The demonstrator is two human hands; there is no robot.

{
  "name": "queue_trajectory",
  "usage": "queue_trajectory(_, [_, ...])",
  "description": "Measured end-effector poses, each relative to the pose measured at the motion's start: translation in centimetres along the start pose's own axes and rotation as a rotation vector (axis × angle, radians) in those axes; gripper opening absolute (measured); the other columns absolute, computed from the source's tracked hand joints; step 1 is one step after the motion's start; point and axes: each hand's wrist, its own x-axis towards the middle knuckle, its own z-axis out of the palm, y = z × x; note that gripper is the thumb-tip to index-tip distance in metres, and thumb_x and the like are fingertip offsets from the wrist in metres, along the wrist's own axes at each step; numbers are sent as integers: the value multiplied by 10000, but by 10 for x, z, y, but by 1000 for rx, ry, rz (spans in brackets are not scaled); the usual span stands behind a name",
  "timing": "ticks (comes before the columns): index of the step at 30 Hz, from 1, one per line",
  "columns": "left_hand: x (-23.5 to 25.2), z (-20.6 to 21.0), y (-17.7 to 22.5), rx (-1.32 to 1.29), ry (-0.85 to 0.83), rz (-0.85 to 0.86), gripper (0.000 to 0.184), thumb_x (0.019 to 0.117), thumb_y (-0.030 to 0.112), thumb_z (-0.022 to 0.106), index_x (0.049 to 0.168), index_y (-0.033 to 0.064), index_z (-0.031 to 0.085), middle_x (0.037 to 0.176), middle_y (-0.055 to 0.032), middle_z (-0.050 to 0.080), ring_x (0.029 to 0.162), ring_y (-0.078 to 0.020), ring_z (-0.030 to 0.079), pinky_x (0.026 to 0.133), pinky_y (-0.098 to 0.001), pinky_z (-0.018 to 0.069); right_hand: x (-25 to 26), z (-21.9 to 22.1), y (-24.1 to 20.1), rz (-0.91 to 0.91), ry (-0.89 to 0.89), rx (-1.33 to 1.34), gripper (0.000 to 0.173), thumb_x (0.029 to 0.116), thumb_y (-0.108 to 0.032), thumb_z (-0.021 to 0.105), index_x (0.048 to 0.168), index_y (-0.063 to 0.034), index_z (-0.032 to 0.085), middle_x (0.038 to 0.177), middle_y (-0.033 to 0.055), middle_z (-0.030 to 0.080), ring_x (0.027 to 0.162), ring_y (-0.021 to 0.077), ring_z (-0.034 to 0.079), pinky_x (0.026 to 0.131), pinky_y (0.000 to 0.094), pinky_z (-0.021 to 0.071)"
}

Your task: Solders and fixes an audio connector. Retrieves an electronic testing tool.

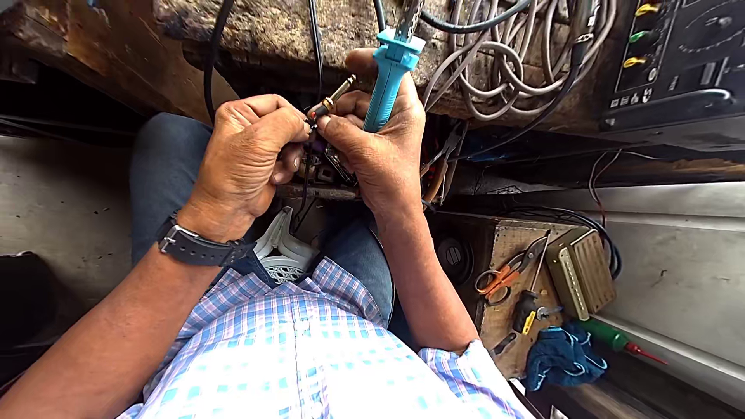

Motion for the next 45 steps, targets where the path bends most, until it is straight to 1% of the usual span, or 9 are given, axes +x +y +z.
queue_trajectory(7, [8,-7,1,-120,40,-82,219,981,38,515,815,72,655,618,1,573,414,-26,408,377,-155,350,-6,-4,-9,-65,20,-159,464,882,101,616,1325,102,477,918,177,734,674,168,674,511,255,512])
queue_trajectory(16, [7,-19,3,-277,88,-154,231,995,79,472,857,72,656,535,35,457,391,-22,364,368,-158,323,-33,23,33,-110,288,-230,274,857,64,742,1110,68,636,913,144,726,705,155,696,600,268,598])
queue_trajectory(22, [7,-35,14,-221,156,-52,204,991,78,491,879,85,661,576,36,495,403,-16,374,371,-151,327,-29,37,40,-75,210,-155,196,926,74,642,1122,80,647,942,164,744,839,202,741,741,330,631])
queue_trajectory(25, [11,-39,12,-73,190,34,206,990,65,517,875,94,685,676,20,602,421,-19,390,372,-150,326,-38,31,21,17,154,-215,279,991,-82,642,1256,-2,607,921,122,696,697,159,665,580,281,575])
queue_trajectory(27, [7,-38,7,86,178,87,194,1003,100,550,862,151,672,609,63,546,391,-7,347,358,-136,288,-46,23,3,85,171,-291,372,1025,-323,612,1304,-83,559,801,69,637,537,129,572,434,261,486])
queue_trajectory(29, [3,-38,3,150,152,127,165,999,103,556,900,168,671,614,68,528,391,-8,330,353,-139,282,-59,7,-9,131,175,-296,409,1066,-449,499,1299,-113,512,769,28,612,488,97,497,411,241,426])
queue_trajectory(36, [-2,14,7,-54,-5,174,178,1009,74,519,969,107,690,620,39,561,446,-22,451,412,-154,397,-93,-45,-29,133,350,-160,396,1117,-305,338,1211,-44,620,696,18,570,487,63,474,446,197,437])
queue_trajectory(42, [21,33,-29,11,-31,174,136,992,20,568,994,46,702,663,-25,616,480,-66,531,429,-189,462,-53,-84,-68,57,342,-667,326,1099,-293,466,1277,-88,648,775,23,600,520,104,520,445,258,474])
queue_trajectory(45, [22,23,-29,87,11,232,136,974,-6,577,973,32,707,672,-29,638,478,-64,532,422,-177,444,-13,-101,-91,-110,294,-979,259,970,-313,702,1127,-108,706,708,-1,606,507,91,504,451,286,443])
